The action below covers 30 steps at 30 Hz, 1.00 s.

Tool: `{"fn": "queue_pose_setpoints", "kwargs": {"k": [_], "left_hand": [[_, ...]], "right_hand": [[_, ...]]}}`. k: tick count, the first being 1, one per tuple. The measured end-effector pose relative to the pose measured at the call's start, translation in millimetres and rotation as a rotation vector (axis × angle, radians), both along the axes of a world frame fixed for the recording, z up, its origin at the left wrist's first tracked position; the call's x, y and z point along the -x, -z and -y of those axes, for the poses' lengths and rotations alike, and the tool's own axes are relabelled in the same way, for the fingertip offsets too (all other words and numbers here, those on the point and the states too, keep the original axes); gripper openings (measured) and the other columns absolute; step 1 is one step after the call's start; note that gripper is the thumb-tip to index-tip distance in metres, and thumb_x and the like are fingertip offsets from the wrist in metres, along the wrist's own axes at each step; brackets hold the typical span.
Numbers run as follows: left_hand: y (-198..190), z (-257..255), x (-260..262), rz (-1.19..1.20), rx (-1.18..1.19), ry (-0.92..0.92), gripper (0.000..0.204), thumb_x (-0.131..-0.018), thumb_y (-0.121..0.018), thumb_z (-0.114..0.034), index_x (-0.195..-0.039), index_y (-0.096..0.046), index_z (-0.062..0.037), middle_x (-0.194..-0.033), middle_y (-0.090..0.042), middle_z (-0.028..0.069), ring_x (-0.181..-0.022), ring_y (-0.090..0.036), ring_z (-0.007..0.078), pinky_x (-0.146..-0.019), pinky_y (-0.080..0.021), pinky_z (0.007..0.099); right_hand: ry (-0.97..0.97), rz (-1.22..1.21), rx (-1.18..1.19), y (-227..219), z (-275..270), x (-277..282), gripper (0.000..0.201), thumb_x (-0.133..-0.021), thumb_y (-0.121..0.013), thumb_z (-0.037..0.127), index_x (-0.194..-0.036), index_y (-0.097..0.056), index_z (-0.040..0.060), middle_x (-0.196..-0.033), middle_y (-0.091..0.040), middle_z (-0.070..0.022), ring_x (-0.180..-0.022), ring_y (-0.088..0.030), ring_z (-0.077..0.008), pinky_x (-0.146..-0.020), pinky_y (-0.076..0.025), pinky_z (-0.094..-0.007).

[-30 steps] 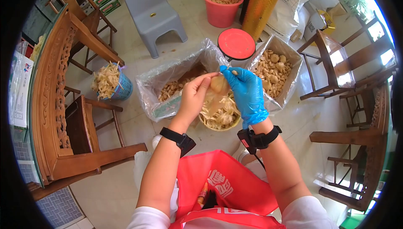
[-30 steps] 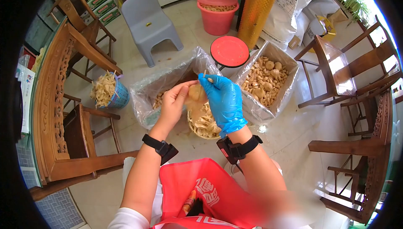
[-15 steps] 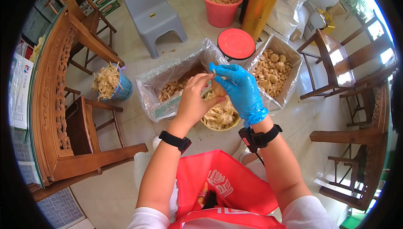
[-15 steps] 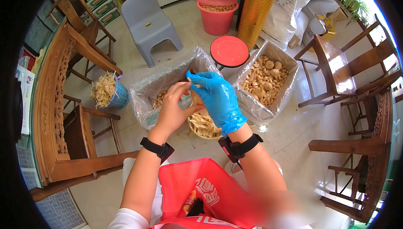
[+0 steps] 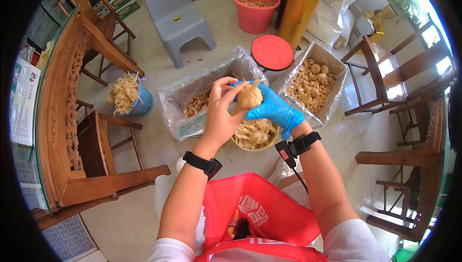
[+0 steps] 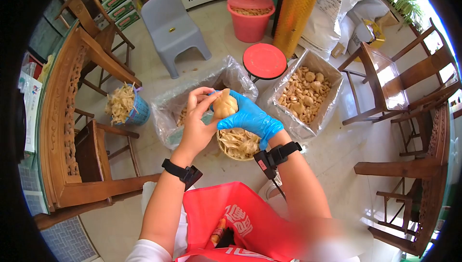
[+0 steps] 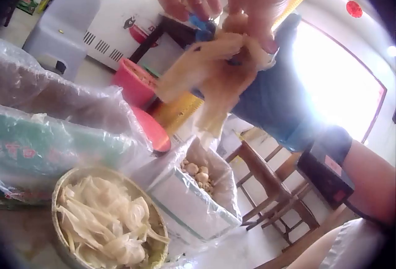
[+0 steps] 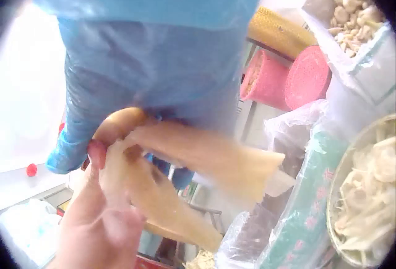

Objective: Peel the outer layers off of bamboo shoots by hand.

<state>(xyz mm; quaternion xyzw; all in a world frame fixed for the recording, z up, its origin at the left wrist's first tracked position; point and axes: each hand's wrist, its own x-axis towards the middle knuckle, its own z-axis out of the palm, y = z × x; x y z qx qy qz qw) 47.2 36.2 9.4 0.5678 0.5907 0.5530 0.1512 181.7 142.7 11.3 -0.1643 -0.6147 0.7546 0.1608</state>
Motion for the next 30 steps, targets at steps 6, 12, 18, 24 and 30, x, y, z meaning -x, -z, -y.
{"fn": "queue_pose_setpoints", "kwargs": {"k": [6, 12, 18, 24, 30], "left_hand": [[12.5, -0.4, 16.8, -0.070, 0.116, 0.096, 0.054, -0.072, -0.076, -0.020, -0.119, -0.056, -0.0031, -0.126, -0.039, 0.0079, -0.115, -0.043, 0.0230, -0.097, -0.039, 0.0352], [8.0, 0.7, 18.4, 0.263, 0.125, 0.216, 0.053, -0.073, -0.077, -0.025, -0.118, -0.057, -0.0055, -0.123, -0.041, 0.0091, -0.118, -0.039, 0.0241, -0.101, -0.033, 0.0366], [8.5, 1.6, 16.5, 0.490, 0.147, 0.216, 0.049, -0.082, -0.069, -0.034, -0.119, -0.056, -0.0056, -0.126, -0.039, 0.0078, -0.120, -0.039, 0.0214, -0.102, -0.032, 0.0359], [13.3, -1.5, 17.1, 0.586, 0.174, 0.245, 0.054, -0.082, -0.068, -0.038, -0.120, -0.055, -0.0029, -0.123, -0.049, 0.0072, -0.116, -0.046, 0.0188, -0.102, -0.032, 0.0355], [-4.7, 3.5, 14.7, 0.567, 0.200, 0.314, 0.055, -0.077, -0.074, -0.032, -0.120, -0.054, -0.0032, -0.117, -0.057, 0.0045, -0.113, -0.050, 0.0193, -0.102, -0.033, 0.0357]], "right_hand": [[-0.096, 0.100, 0.048, 1.5, -4.3, -3.1, 0.068, -0.067, -0.081, 0.018, -0.124, -0.047, 0.0058, -0.111, -0.056, -0.0037, -0.101, -0.053, -0.0123, -0.092, -0.042, -0.0288], [-0.008, 0.195, -0.113, -20.6, 3.2, -0.9, 0.053, -0.072, -0.078, 0.025, -0.114, -0.055, 0.0031, -0.097, -0.061, -0.0022, -0.090, -0.054, -0.0104, -0.083, -0.045, -0.0277], [0.089, 0.458, -0.572, -18.7, 5.2, -1.4, 0.037, -0.077, -0.073, 0.031, -0.092, -0.064, -0.0008, -0.072, -0.063, -0.0115, -0.063, -0.053, -0.0151, -0.062, -0.046, -0.0323], [0.064, 0.555, -0.752, -30.2, 12.0, -7.4, 0.035, -0.080, -0.069, 0.032, -0.093, -0.063, -0.0003, -0.070, -0.060, -0.0177, -0.058, -0.046, -0.0199, -0.061, -0.045, -0.0339], [0.026, 0.463, -0.744, -17.5, 4.1, -12.1, 0.031, -0.079, -0.069, 0.028, -0.092, -0.063, 0.0001, -0.075, -0.063, -0.0186, -0.064, -0.057, -0.0297, -0.064, -0.047, -0.0369]]}}
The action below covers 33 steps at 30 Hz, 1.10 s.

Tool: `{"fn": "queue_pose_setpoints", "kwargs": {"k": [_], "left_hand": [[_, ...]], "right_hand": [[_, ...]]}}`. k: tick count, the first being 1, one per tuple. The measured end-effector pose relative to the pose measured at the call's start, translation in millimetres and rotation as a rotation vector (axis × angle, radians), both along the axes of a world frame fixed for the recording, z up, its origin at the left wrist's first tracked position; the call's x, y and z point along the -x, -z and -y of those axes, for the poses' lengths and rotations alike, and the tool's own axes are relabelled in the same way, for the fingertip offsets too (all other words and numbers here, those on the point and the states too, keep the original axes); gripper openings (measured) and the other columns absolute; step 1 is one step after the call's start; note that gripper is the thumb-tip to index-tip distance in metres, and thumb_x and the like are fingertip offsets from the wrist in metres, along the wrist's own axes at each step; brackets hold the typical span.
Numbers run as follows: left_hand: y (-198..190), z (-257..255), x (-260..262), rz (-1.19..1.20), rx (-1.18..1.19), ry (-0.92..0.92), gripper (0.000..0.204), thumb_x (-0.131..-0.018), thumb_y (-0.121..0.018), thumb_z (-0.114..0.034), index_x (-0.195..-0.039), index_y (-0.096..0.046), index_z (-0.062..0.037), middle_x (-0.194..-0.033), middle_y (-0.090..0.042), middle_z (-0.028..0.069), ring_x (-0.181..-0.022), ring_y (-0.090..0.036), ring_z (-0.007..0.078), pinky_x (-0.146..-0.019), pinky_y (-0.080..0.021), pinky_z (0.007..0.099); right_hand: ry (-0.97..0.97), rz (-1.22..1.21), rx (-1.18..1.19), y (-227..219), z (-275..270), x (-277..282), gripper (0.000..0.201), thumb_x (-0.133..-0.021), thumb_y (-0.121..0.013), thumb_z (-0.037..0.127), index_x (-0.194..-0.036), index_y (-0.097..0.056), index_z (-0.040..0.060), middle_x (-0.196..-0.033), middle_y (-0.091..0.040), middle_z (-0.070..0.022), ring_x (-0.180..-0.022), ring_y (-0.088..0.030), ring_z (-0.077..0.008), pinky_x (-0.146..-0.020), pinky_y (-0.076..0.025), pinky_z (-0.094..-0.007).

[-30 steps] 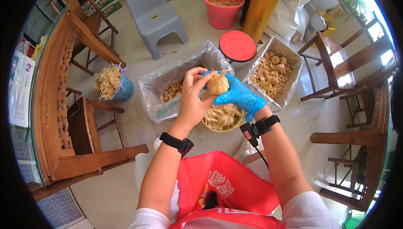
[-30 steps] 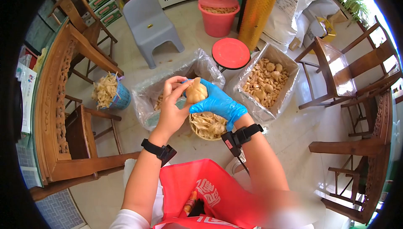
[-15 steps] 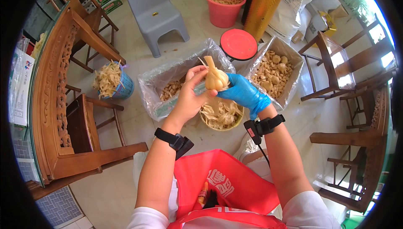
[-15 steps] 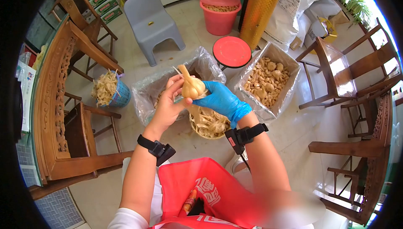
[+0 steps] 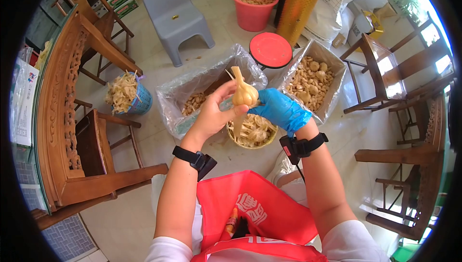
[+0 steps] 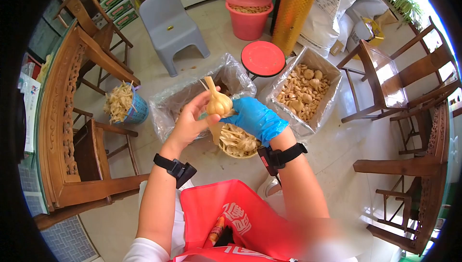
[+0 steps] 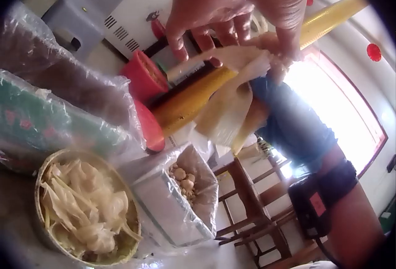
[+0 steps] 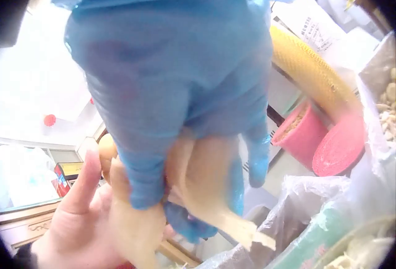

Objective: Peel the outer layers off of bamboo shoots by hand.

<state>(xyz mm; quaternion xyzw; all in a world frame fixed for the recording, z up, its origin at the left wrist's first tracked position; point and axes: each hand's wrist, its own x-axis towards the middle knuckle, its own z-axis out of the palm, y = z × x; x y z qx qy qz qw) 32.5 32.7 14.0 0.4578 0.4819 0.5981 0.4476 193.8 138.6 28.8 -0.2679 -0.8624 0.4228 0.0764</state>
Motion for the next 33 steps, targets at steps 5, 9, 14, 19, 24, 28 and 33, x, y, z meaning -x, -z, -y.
{"fn": "queue_pose_setpoints", "kwargs": {"k": [5, 9, 14, 19, 24, 28, 33], "left_hand": [[2.1, -0.5, 3.4, -0.272, 0.044, 0.085, 0.055, -0.073, -0.077, -0.026, -0.119, -0.054, -0.0063, -0.124, -0.053, 0.0053, -0.115, -0.048, 0.0181, -0.103, -0.032, 0.0354], [9.0, -1.4, -1.8, -0.411, 0.054, -0.062, 0.056, -0.070, -0.078, -0.025, -0.120, -0.057, -0.0115, -0.120, -0.057, 0.0036, -0.119, -0.043, 0.0202, -0.105, -0.028, 0.0371], [-4.5, -0.3, -3.8, -0.674, -0.122, 0.020, 0.058, -0.065, -0.079, -0.030, -0.119, -0.059, -0.0169, -0.118, -0.058, -0.0030, -0.119, -0.041, 0.0208, -0.111, -0.013, 0.0473], [-15.2, 4.2, -0.3, -0.642, -0.066, 0.138, 0.055, -0.066, -0.077, -0.023, -0.118, -0.060, -0.0174, -0.120, -0.058, -0.0022, -0.124, -0.041, 0.0203, -0.111, -0.008, 0.0501], [-15.7, 6.5, 6.2, -0.378, -0.033, 0.176, 0.057, -0.065, -0.079, -0.016, -0.117, -0.058, -0.0137, -0.118, -0.057, 0.0011, -0.115, -0.048, 0.0215, -0.104, -0.031, 0.0395], [-6.4, 4.7, -5.3, -0.347, -0.072, 0.139, 0.056, -0.067, -0.080, -0.020, -0.116, -0.057, -0.0107, -0.104, -0.059, 0.0073, -0.106, -0.052, 0.0226, -0.093, -0.040, 0.0348], [2.7, 4.8, -7.4, -0.627, -0.056, -0.230, 0.038, -0.078, -0.067, -0.033, -0.096, -0.055, -0.0022, -0.094, -0.057, 0.0134, -0.087, -0.057, 0.0282, -0.078, -0.045, 0.0366]], "right_hand": [[0.020, 0.313, -0.097, -0.3, -2.1, 1.0, 0.044, -0.073, -0.074, 0.024, -0.110, -0.060, 0.0045, -0.094, -0.064, -0.0185, -0.086, -0.063, -0.0312, -0.076, -0.048, -0.0371], [-0.053, -0.215, -0.074, 9.0, -7.8, -3.3, 0.079, -0.064, -0.081, 0.026, -0.131, -0.044, 0.0079, -0.113, -0.059, -0.0162, -0.105, -0.057, -0.0316, -0.088, -0.045, -0.0361], [-0.253, -0.180, 0.513, -3.4, -16.3, 1.3, 0.066, -0.065, -0.082, 0.020, -0.121, -0.052, 0.0062, -0.107, -0.062, -0.0059, -0.097, -0.056, -0.0146, -0.089, -0.045, -0.0300], [-0.368, -0.221, 0.668, 23.0, -9.4, 8.1, 0.049, -0.068, -0.079, 0.018, -0.112, -0.059, 0.0079, -0.101, -0.063, -0.0042, -0.090, -0.056, -0.0140, -0.083, -0.046, -0.0291], [-0.279, -0.255, 0.580, 24.2, 2.3, 14.8, 0.042, -0.074, -0.073, 0.023, -0.109, -0.058, 0.0079, -0.099, -0.062, -0.0059, -0.089, -0.056, -0.0151, -0.081, -0.047, -0.0304], [-0.272, -0.153, 0.361, 36.8, 11.4, 29.6, 0.033, -0.078, -0.065, 0.021, -0.106, -0.057, 0.0071, -0.100, -0.062, -0.0101, -0.089, -0.057, -0.0178, -0.079, -0.048, -0.0334], [-0.130, -0.167, 0.146, 37.4, 22.0, 38.5, 0.025, -0.081, -0.056, 0.024, -0.096, -0.058, 0.0048, -0.083, -0.064, -0.0168, -0.076, -0.062, -0.0314, -0.068, -0.050, -0.0391]]}}
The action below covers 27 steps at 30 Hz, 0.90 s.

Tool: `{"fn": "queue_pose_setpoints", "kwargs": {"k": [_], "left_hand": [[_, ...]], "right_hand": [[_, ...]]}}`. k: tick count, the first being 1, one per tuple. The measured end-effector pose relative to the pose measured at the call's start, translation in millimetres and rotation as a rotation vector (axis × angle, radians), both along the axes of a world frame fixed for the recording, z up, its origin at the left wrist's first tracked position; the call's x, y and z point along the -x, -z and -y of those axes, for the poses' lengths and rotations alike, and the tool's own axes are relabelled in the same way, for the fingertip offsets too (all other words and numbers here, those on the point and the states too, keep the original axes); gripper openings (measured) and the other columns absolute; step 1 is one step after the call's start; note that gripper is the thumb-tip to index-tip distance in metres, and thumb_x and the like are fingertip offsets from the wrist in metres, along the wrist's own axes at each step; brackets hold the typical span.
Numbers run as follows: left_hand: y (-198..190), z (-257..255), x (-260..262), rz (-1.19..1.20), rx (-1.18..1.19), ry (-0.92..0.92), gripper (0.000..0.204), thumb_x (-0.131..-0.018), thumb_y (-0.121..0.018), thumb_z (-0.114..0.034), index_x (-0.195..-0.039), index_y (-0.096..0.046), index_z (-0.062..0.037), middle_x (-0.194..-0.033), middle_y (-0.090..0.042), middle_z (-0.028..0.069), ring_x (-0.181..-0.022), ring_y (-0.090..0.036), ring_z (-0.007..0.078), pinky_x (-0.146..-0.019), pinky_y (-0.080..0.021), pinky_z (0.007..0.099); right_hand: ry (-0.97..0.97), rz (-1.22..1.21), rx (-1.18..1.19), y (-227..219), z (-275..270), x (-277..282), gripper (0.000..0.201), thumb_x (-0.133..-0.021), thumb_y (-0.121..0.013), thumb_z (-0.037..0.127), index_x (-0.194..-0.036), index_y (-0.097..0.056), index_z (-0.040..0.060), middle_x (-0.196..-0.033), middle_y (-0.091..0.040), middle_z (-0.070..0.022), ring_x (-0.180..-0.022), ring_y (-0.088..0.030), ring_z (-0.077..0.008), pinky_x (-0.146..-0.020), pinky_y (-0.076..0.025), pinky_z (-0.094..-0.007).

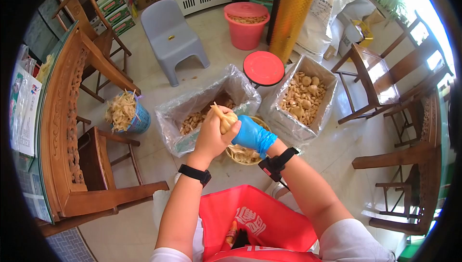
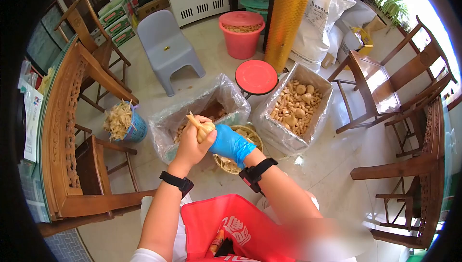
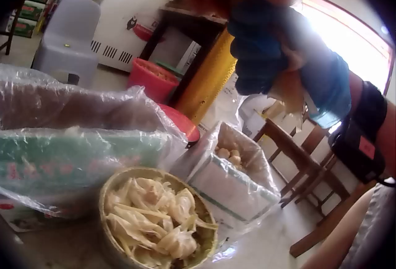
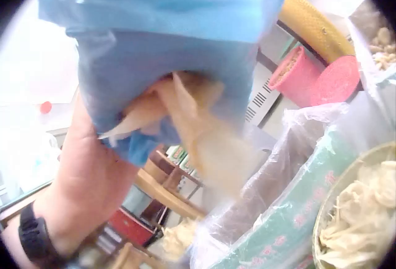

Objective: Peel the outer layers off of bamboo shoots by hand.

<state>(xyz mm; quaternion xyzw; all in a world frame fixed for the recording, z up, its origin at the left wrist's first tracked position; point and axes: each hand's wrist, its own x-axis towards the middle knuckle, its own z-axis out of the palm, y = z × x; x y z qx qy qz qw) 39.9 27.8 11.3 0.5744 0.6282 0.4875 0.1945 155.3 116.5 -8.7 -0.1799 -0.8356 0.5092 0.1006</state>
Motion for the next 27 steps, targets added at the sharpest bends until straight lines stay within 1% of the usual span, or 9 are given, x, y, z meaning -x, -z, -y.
{"fn": "queue_pose_setpoints", "kwargs": {"k": [4, 7, 11, 14, 15, 18, 21, 22, 27], "left_hand": [[1.9, -0.2, -0.4, -0.127, -0.026, -0.062, 0.037, -0.082, -0.060, -0.034, -0.090, -0.053, 0.0013, -0.087, -0.057, 0.0174, -0.080, -0.056, 0.0329, -0.073, -0.045, 0.0395], [4.4, -2.6, -1.8, -0.125, -0.018, -0.131, 0.035, -0.083, -0.059, -0.032, -0.090, -0.053, 0.0019, -0.081, -0.059, 0.0190, -0.077, -0.058, 0.0357, -0.070, -0.046, 0.0408], [5.2, -5.9, -8.1, -0.010, 0.033, -0.227, 0.035, -0.083, -0.059, -0.031, -0.089, -0.055, 0.0026, -0.077, -0.061, 0.0193, -0.073, -0.060, 0.0362, -0.068, -0.047, 0.0410], [9.7, -11.8, -7.1, 0.191, 0.190, -0.300, 0.036, -0.085, -0.059, -0.033, -0.087, -0.056, 0.0036, -0.075, -0.063, 0.0188, -0.072, -0.063, 0.0337, -0.067, -0.048, 0.0382], [15.5, -13.8, -5.7, 0.207, 0.181, -0.309, 0.036, -0.085, -0.057, -0.033, -0.084, -0.057, 0.0035, -0.071, -0.062, 0.0142, -0.066, -0.061, 0.0253, -0.063, -0.047, 0.0342], [15.3, -17.4, 4.9, 0.602, 0.406, -0.170, 0.036, -0.086, -0.051, -0.033, -0.077, -0.058, 0.0007, -0.068, -0.056, 0.0011, -0.060, -0.049, 0.0093, -0.056, -0.040, 0.0280], [6.9, -16.6, 2.9, 0.770, 0.484, -0.066, 0.030, -0.088, -0.049, -0.039, -0.074, -0.054, -0.0129, -0.065, -0.052, -0.0025, -0.057, -0.043, 0.0071, -0.053, -0.032, 0.0227], [14.8, -16.8, 12.3, 0.799, 0.533, 0.043, 0.032, -0.087, -0.049, -0.042, -0.077, -0.055, -0.0123, -0.068, -0.053, -0.0019, -0.057, -0.045, 0.0082, -0.052, -0.033, 0.0226], [13.0, -11.3, 16.8, 0.868, 0.619, 0.088, 0.033, -0.086, -0.050, -0.043, -0.079, -0.055, -0.0112, -0.069, -0.054, -0.0003, -0.058, -0.047, 0.0094, -0.052, -0.036, 0.0224]], "right_hand": [[0.164, 0.149, -0.366, 7.4, 9.6, 5.1, 0.022, -0.081, -0.050, 0.024, -0.078, -0.061, 0.0046, -0.069, -0.062, -0.0193, -0.068, -0.060, -0.0391, -0.059, -0.049, -0.0433], [0.261, 0.156, -0.525, 5.1, 18.1, 6.8, 0.021, -0.080, -0.052, 0.023, -0.072, -0.062, 0.0062, -0.069, -0.062, -0.0180, -0.064, -0.061, -0.0369, -0.057, -0.048, -0.0431], [0.306, 0.175, -0.546, 5.7, 17.8, 8.9, 0.020, -0.078, -0.055, 0.023, -0.070, -0.063, 0.0059, -0.067, -0.062, -0.0183, -0.060, -0.061, -0.0363, -0.055, -0.048, -0.0430], [0.385, 0.118, -0.632, 15.0, 14.4, 7.1, 0.017, -0.070, -0.059, 0.020, -0.062, -0.062, 0.0043, -0.063, -0.061, -0.0185, -0.056, -0.061, -0.0352, -0.052, -0.048, -0.0428], [0.389, 0.129, -0.616, 13.8, 15.0, 4.9, 0.017, -0.070, -0.059, 0.020, -0.062, -0.062, 0.0043, -0.063, -0.061, -0.0185, -0.056, -0.061, -0.0352, -0.052, -0.048, -0.0428], [0.396, 0.094, -0.739, 7.0, 13.2, -2.9, 0.015, -0.067, -0.062, 0.020, -0.061, -0.064, 0.0064, -0.059, -0.060, -0.0160, -0.053, -0.060, -0.0331, -0.051, -0.048, -0.0417], [0.335, 0.165, -0.710, 8.6, 9.3, -10.1, 0.019, -0.066, -0.066, 0.025, -0.068, -0.063, 0.0067, -0.063, -0.060, -0.0156, -0.058, -0.059, -0.0347, -0.054, -0.047, -0.0418], [0.329, 0.068, -0.763, 11.0, 8.2, -13.1, 0.016, -0.067, -0.063, 0.022, -0.060, -0.063, 0.0078, -0.058, -0.059, -0.0145, -0.052, -0.060, -0.0322, -0.049, -0.047, -0.0412], [0.175, 0.081, -0.783, 8.7, 0.7, -23.8, 0.018, -0.067, -0.065, 0.027, -0.067, -0.064, 0.0082, -0.061, -0.060, -0.0141, -0.055, -0.059, -0.0328, -0.052, -0.048, -0.0408]]}}
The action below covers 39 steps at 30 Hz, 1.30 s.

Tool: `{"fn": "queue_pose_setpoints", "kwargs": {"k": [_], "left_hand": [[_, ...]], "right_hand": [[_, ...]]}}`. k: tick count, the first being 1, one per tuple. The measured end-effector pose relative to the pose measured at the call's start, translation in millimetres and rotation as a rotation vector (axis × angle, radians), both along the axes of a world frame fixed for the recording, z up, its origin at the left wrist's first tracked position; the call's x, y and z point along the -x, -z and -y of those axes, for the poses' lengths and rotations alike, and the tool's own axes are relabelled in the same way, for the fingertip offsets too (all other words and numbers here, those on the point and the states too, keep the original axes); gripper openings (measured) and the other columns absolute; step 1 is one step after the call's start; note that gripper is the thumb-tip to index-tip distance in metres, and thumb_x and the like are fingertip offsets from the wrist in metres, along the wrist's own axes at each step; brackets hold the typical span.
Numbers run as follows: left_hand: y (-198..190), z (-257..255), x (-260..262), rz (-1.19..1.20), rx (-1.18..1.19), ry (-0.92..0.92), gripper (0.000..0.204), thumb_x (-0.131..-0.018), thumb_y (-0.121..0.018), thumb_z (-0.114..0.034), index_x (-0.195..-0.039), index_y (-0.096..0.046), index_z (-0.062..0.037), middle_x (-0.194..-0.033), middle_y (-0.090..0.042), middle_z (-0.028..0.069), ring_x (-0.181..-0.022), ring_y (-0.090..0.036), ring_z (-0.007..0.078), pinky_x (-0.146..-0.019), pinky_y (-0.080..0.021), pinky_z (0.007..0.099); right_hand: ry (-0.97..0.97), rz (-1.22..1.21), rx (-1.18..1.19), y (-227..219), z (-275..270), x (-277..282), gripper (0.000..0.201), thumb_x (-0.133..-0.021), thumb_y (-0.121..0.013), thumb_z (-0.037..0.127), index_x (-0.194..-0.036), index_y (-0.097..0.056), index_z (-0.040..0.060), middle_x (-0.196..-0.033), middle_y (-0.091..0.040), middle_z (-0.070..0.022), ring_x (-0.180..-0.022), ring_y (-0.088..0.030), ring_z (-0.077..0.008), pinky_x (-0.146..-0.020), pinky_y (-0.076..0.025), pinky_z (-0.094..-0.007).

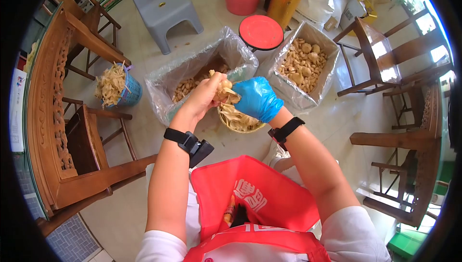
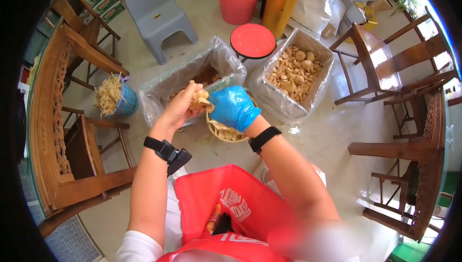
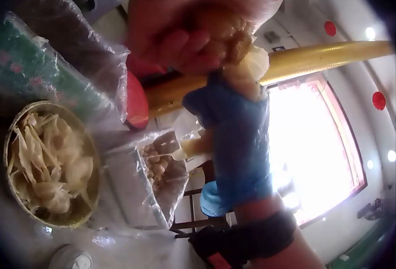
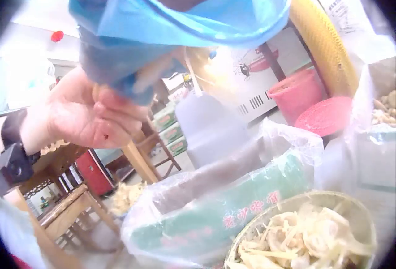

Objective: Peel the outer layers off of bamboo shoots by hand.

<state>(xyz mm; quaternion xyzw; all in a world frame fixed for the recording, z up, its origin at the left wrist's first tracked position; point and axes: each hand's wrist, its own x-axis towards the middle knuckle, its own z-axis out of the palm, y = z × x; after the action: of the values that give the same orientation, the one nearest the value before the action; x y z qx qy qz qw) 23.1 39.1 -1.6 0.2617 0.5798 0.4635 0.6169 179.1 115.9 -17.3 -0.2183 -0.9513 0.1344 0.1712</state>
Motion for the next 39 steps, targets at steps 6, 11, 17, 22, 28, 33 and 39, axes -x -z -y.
{"fn": "queue_pose_setpoints", "kwargs": {"k": [6, 11, 17, 22, 28, 33, 39], "left_hand": [[2.6, 2.2, 5.3, 0.060, 0.043, -0.043, 0.033, -0.086, -0.051, -0.043, -0.082, -0.056, -0.0107, -0.068, -0.055, 0.0008, -0.055, -0.047, 0.0096, -0.049, -0.035, 0.0221], [4.2, 4.3, 25.5, -0.075, -0.060, -0.250, 0.036, -0.087, -0.050, -0.045, -0.083, -0.056, -0.0092, -0.071, -0.056, 0.0002, -0.059, -0.049, 0.0066, -0.052, -0.036, 0.0203], [-3.7, 5.8, 14.5, -0.249, -0.162, -0.199, 0.040, -0.089, -0.052, -0.046, -0.086, -0.058, -0.0066, -0.075, -0.056, 0.0006, -0.065, -0.051, 0.0070, -0.058, -0.039, 0.0227], [1.1, 2.5, 0.2, -0.355, -0.223, -0.245, 0.037, -0.090, -0.055, -0.038, -0.089, -0.056, -0.0013, -0.080, -0.058, 0.0028, -0.072, -0.054, 0.0100, -0.067, -0.044, 0.0266], [16.6, -0.9, -16.8, -0.239, -0.333, -0.289, 0.039, -0.091, -0.053, -0.039, -0.080, -0.051, -0.0022, -0.070, -0.053, 0.0021, -0.065, -0.049, 0.0099, -0.059, -0.041, 0.0274], [17.6, -1.5, -25.7, -0.398, -0.368, -0.435, 0.040, -0.090, -0.054, -0.040, -0.082, -0.054, -0.0007, -0.071, -0.056, 0.0048, -0.065, -0.052, 0.0137, -0.060, -0.042, 0.0299], [12.9, -2.3, -31.6, -1.001, -0.632, -0.455, 0.030, -0.084, -0.062, -0.029, -0.091, -0.053, -0.0016, -0.080, -0.058, 0.0131, -0.073, -0.056, 0.0276, -0.069, -0.044, 0.0365]], "right_hand": [[0.051, 0.028, 0.098, -4.3, -1.1, -2.2, 0.019, -0.071, -0.060, 0.027, -0.069, -0.065, 0.0078, -0.064, -0.062, -0.0153, -0.060, -0.061, -0.0341, -0.057, -0.050, -0.0423], [0.396, 0.109, 0.404, -4.5, -18.2, -12.6, 0.027, -0.080, -0.058, 0.029, -0.088, -0.065, 0.0045, -0.081, -0.064, -0.0206, -0.078, -0.061, -0.0392, -0.072, -0.050, -0.0449], [0.326, -0.002, 0.466, 25.1, -13.2, -9.8, 0.042, -0.087, -0.054, 0.038, -0.106, -0.059, 0.0001, -0.103, -0.061, -0.0231, -0.099, -0.057, -0.0382, -0.086, -0.046, -0.0423], [0.230, -0.423, 0.889, 5.4, -9.8, 6.4, 0.053, -0.092, -0.043, 0.047, -0.103, -0.059, -0.0028, -0.098, -0.061, -0.0247, -0.095, -0.057, -0.0394, -0.083, -0.045, -0.0408], [0.083, -0.317, 0.730, -13.7, 9.5, 14.3, 0.056, -0.094, -0.038, 0.048, -0.085, -0.058, -0.0034, -0.078, -0.059, -0.0242, -0.068, -0.049, -0.0389, -0.069, -0.043, -0.0399], [0.385, -0.539, 1.044, 5.4, 29.3, 29.1, 0.049, -0.093, -0.047, 0.044, -0.084, -0.062, -0.0018, -0.063, -0.053, -0.0067, -0.058, -0.047, -0.0133, -0.055, -0.041, -0.0304], [0.480, -0.760, 1.699, 7.9, 31.9, 39.4, 0.038, -0.094, -0.047, 0.040, -0.105, -0.064, 0.0081, -0.082, -0.060, 0.0013, -0.069, -0.053, -0.0087, -0.062, -0.043, -0.0225]]}}
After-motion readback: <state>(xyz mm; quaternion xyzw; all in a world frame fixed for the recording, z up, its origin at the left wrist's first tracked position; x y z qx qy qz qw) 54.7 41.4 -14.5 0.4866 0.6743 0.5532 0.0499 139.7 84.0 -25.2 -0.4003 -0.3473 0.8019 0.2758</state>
